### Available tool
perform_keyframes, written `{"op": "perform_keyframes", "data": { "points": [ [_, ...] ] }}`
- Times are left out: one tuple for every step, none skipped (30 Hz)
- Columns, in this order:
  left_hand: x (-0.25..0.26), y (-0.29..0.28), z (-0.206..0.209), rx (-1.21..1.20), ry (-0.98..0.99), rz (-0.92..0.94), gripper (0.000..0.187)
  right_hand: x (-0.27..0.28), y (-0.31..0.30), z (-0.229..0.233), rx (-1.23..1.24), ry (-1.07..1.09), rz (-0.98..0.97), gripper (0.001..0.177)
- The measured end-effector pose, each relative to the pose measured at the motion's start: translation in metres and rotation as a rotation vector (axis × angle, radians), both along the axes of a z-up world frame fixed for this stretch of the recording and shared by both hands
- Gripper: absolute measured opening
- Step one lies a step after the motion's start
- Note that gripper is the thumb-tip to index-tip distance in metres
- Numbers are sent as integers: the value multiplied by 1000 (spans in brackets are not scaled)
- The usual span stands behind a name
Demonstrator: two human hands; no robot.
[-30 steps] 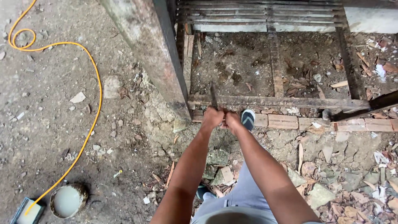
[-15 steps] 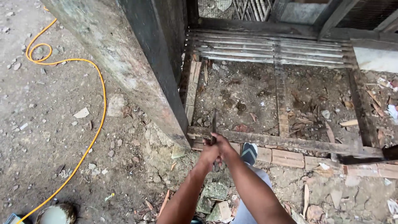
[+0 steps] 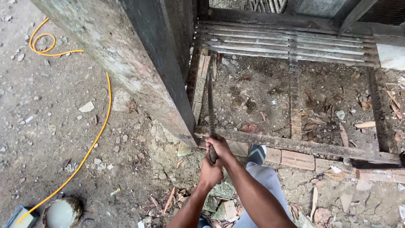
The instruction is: Fixing a metal grate structure using rebar and organizing materials in an outdoor area.
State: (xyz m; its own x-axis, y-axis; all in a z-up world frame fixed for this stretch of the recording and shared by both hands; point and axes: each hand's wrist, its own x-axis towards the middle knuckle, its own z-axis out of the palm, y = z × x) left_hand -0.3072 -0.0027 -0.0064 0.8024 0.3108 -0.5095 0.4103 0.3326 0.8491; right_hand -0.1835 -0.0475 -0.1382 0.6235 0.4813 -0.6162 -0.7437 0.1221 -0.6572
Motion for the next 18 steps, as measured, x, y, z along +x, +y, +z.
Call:
{"op": "perform_keyframes", "data": {
  "points": [
    [-2,1,0,0,-46,9,7,-1,3,13,15,-60,5,27],
    [-4,3,0,1,-93,14,10,-2,6,25,31,-121,6,36],
    [-5,4,2,2,-91,15,10,-3,9,35,32,-119,7,36],
    [-6,4,3,-16,-85,28,15,-3,12,45,28,-156,23,39],
    [-6,5,5,-34,-80,41,20,-2,14,56,25,-192,39,43],
    [-5,3,3,-34,-84,39,20,-1,14,63,25,-197,37,43],
    [-4,1,0,-105,-119,63,21,-1,14,69,15,-207,38,46],
    [-7,-3,-3,-180,-148,92,22,-4,11,74,2,-211,44,50],
    [-12,-11,-3,-183,-146,93,22,-10,2,68,-1,-209,45,50],
    [-11,-13,-2,-137,-193,95,23,-9,-2,62,23,-263,53,50],
    [-9,-16,-2,-91,-241,97,25,-8,-5,57,45,-316,60,50],
    [-13,-19,3,-86,-246,91,25,-11,-9,57,50,-322,54,50],
    [-16,-22,6,-87,-205,95,31,-13,-12,57,26,-325,91,48],
    [-27,-29,9,-94,-150,103,39,-24,-20,54,-6,-313,132,46],
    [-32,-30,6,-95,-142,101,39,-28,-21,55,-7,-305,130,46],
    [-38,-32,2,-49,-173,90,35,-33,-24,56,48,-292,123,47],
    [-46,-35,-1,-2,-204,79,31,-39,-27,57,102,-279,115,49],
    [-43,-30,12,0,-206,83,31,-37,-24,62,105,-281,119,49]
  ]
}}
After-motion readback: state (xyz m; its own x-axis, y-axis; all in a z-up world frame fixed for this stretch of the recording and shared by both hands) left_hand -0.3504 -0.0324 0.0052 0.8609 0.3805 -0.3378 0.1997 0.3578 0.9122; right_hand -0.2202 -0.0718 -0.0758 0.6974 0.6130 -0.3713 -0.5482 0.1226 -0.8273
